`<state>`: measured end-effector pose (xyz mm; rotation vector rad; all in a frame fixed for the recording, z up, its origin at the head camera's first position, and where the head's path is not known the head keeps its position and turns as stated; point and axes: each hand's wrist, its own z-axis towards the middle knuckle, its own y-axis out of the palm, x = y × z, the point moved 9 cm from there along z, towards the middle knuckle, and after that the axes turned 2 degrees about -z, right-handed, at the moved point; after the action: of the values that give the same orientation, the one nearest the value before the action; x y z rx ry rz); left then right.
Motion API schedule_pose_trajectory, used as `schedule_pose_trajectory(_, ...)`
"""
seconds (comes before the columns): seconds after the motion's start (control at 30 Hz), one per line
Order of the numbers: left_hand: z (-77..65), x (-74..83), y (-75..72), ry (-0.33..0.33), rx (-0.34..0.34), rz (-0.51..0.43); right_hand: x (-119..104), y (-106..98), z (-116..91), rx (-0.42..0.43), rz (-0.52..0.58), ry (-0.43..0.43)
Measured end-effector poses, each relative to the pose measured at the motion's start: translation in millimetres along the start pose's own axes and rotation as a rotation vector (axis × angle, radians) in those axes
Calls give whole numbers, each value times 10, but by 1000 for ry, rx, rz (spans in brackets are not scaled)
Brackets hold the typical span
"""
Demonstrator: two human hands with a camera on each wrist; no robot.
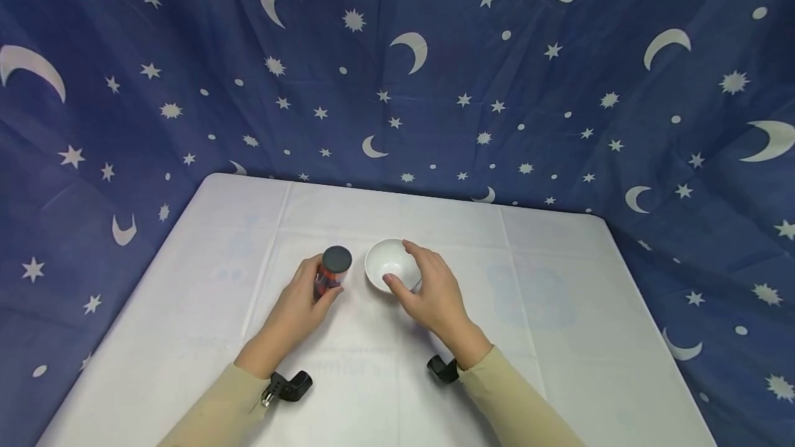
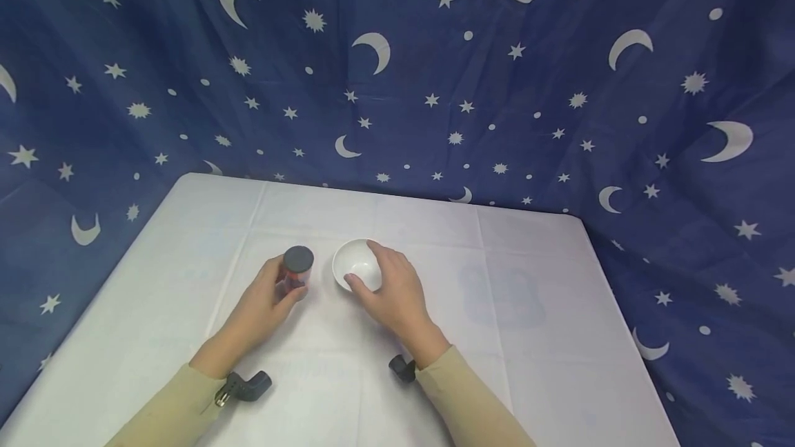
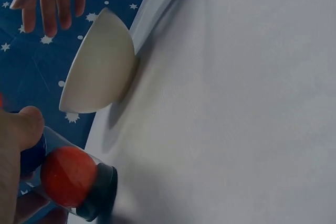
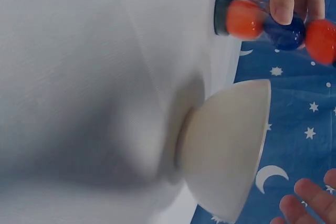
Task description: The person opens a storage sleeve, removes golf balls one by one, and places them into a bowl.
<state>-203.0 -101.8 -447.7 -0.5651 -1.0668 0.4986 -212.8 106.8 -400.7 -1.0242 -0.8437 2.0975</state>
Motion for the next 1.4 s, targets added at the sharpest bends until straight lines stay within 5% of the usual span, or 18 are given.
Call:
schedule_pose_trajectory(0.3,30,334,-7,170,-37,36,-221,-54,6,-15,91,-106)
schedule_pose_trajectory(0.63,29,525,5,255,-61,208,-482,-90,-35,-63,212,-299)
schedule_pose_trajectory(1.0,-13,578,48,291,-119,319,-455,-27,-75,-144,254,-263)
schedule_pose_trajectory(1.4,-30,606,63,281,-111,284,-439,-95,-65,-103,323,-208)
